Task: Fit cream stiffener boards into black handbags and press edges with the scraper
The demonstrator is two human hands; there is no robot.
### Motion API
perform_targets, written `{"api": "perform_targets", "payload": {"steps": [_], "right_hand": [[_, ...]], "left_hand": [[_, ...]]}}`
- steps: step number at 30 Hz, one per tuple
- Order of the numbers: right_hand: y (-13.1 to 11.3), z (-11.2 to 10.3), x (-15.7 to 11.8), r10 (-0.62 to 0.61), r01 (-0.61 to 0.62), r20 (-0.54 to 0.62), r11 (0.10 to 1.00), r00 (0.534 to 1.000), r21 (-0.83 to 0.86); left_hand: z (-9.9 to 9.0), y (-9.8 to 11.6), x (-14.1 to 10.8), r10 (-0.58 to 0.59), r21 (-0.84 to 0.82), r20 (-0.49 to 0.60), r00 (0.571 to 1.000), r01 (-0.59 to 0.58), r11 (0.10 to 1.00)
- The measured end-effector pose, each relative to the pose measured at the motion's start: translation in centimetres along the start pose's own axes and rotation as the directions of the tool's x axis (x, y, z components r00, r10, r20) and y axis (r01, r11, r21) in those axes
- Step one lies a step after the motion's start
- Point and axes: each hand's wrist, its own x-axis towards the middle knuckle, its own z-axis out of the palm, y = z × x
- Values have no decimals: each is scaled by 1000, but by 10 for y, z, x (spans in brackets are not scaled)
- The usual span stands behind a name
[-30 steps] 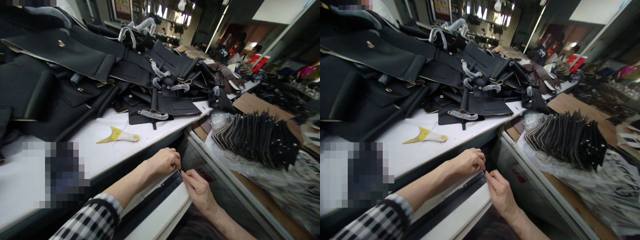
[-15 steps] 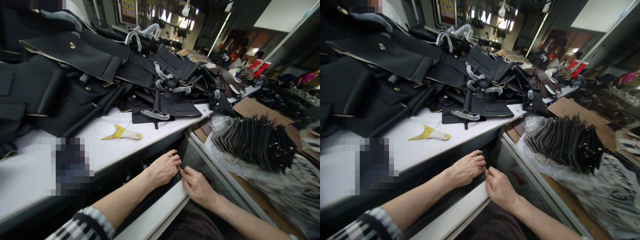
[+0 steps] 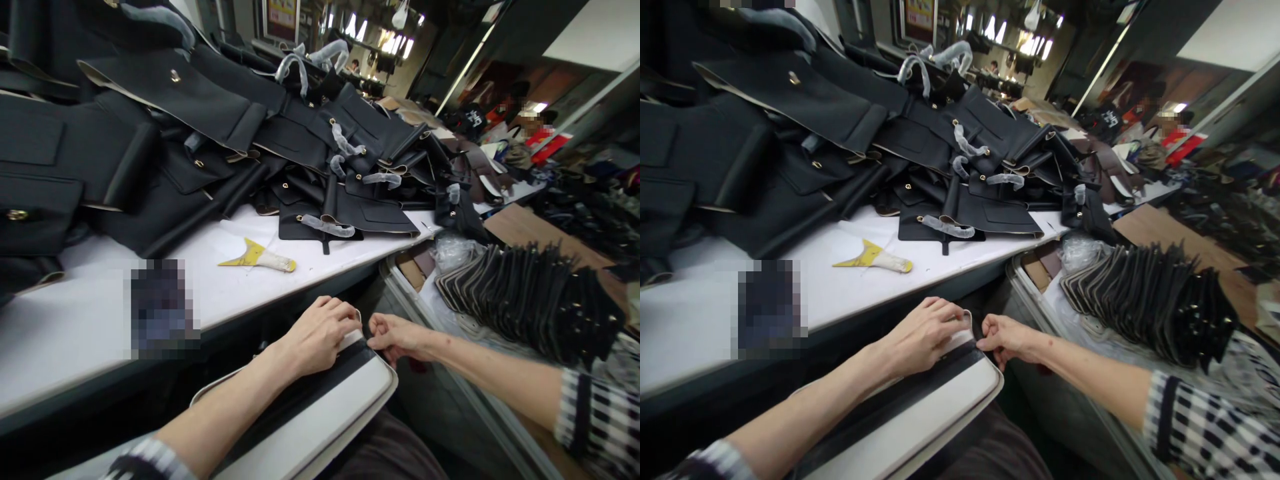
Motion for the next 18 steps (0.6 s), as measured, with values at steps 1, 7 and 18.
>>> {"api": "perform_targets", "payload": {"steps": [1, 7, 18], "right_hand": [[-2, -2, 2, 29, -29, 22, 1000, 999, 1], [-7, -6, 12, 107, -108, 64, 994, 992, -1], [19, 11, -2, -51, 54, -85, 998, 995, 31]], "left_hand": [[-7, 1, -11, -75, -23, -24, 997, 74, 997], [-25, 15, -96, -485, -98, -150, 862, 475, 875], [17, 66, -114, -466, 36, -177, 867, 479, 877]]}}
